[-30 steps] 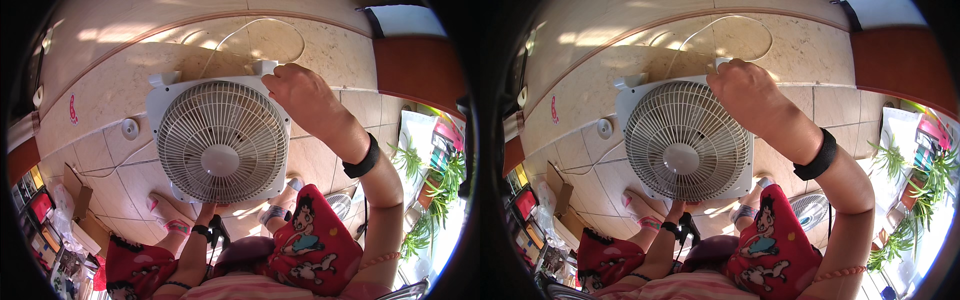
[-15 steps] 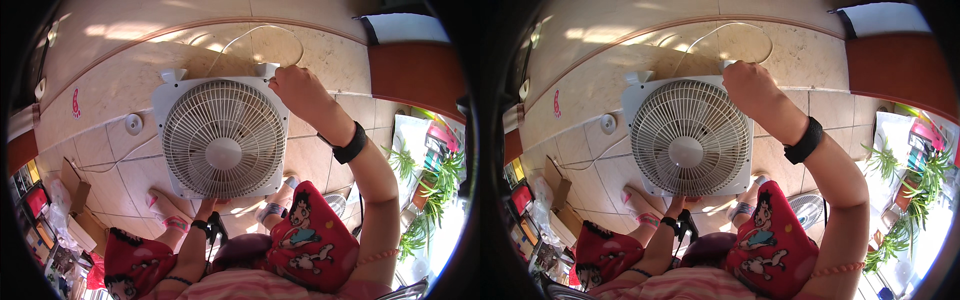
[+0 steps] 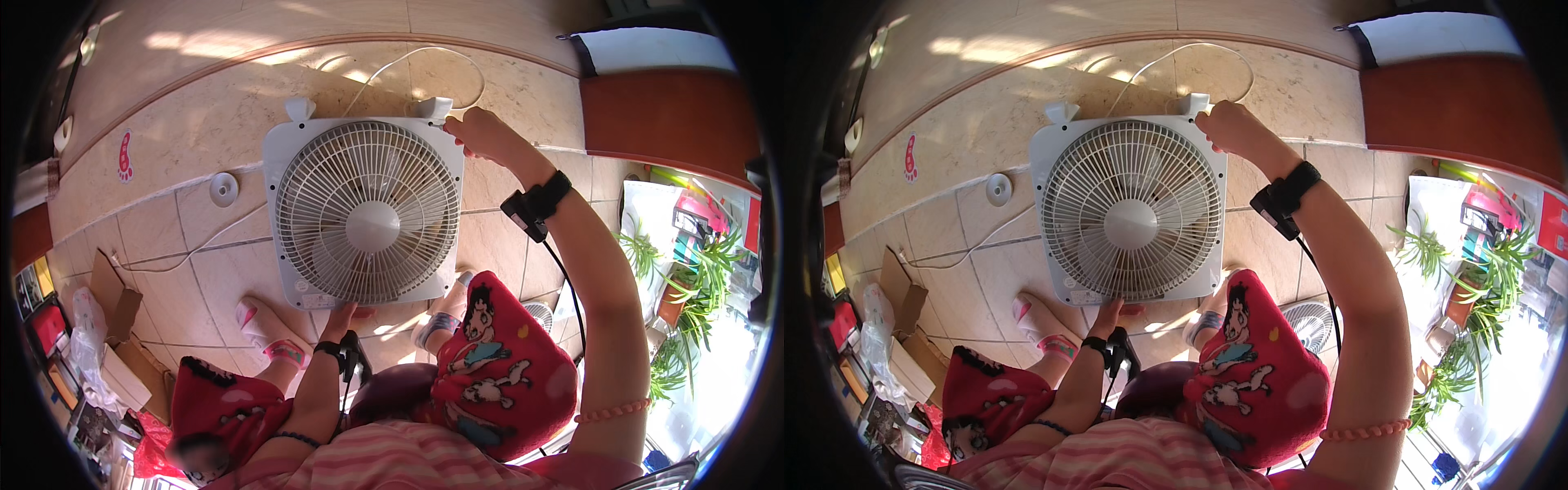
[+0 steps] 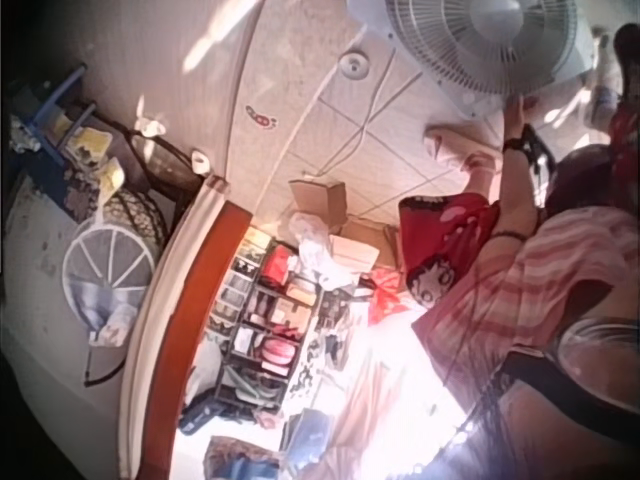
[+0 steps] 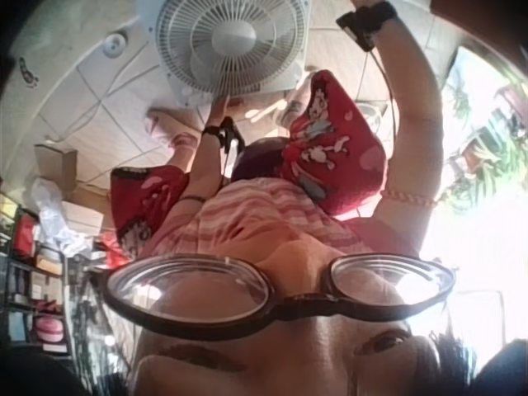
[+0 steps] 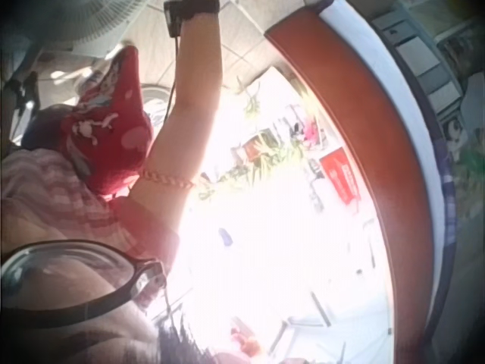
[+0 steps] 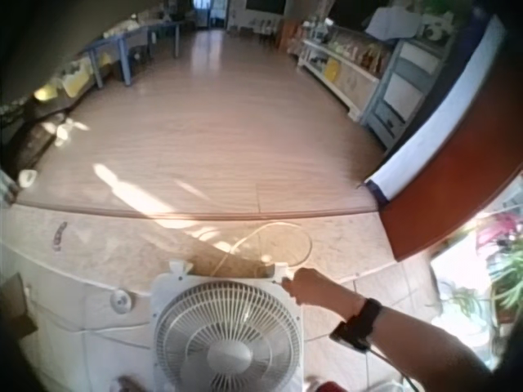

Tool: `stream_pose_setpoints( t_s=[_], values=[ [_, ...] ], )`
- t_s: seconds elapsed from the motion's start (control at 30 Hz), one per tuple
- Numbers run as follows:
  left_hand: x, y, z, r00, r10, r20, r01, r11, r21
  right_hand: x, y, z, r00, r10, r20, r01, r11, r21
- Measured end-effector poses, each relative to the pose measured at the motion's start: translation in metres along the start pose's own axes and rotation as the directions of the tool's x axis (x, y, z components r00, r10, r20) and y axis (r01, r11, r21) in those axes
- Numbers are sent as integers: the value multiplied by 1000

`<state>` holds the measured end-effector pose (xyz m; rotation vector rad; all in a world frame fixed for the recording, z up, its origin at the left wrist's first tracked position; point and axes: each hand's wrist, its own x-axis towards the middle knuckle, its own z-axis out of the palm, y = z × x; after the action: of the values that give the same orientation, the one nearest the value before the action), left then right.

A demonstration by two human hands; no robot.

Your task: The person assembles a small white table fan by hand. They attach the front grille, insert the central hub cap, and secure the rear grille, completing the fan assembly.

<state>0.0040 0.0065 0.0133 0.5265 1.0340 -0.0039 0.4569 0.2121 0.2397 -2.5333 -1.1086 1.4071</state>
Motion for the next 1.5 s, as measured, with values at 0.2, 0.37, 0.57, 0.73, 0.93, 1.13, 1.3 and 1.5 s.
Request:
stream_pose_setpoints(
  t_s=[0.2, 0.37, 0.57, 0.73, 0.93, 1.13, 1.3, 1.5],
  values=[
    [1, 2, 3, 1000, 10, -14, -10, 1000, 24, 1, 9, -13, 933, 157, 324, -319, 779, 540],
    [14, -3, 3, 1000, -3, -22, 2, 1000, -25, -17, -8, -17, 940, 185, 287, -320, 773, 548],
    [17, 2, 8, 1000, -30, -6, 29, 998, -54, -89, 1, -22, 969, -215, -120, 170, 936, -308],
    [6, 16, 16, 999, -33, -17, 33, 999, 27, -137, 65, 23, 816, -339, -469, 247, 937, -248],
    [2, 22, 18, 1000, -7, 18, 5, 996, 87, -118, 102, 62, 781, -346, -520, 309, 937, -160],
    [4, 17, 14, 1000, 26, 2, -26, 992, 123, -102, 112, 74, 760, -389, -521, 316, 921, -226],
    [5, 16, 13, 1000, 12, -11, -10, 988, 152, -101, 110, 78, 802, -350, -483, 263, 934, -240],
    [6, 17, 16, 999, 4, -34, 1, 989, 145, -92, 108, 64, 611, -652, -449, 441, 751, -490]
  ],
)
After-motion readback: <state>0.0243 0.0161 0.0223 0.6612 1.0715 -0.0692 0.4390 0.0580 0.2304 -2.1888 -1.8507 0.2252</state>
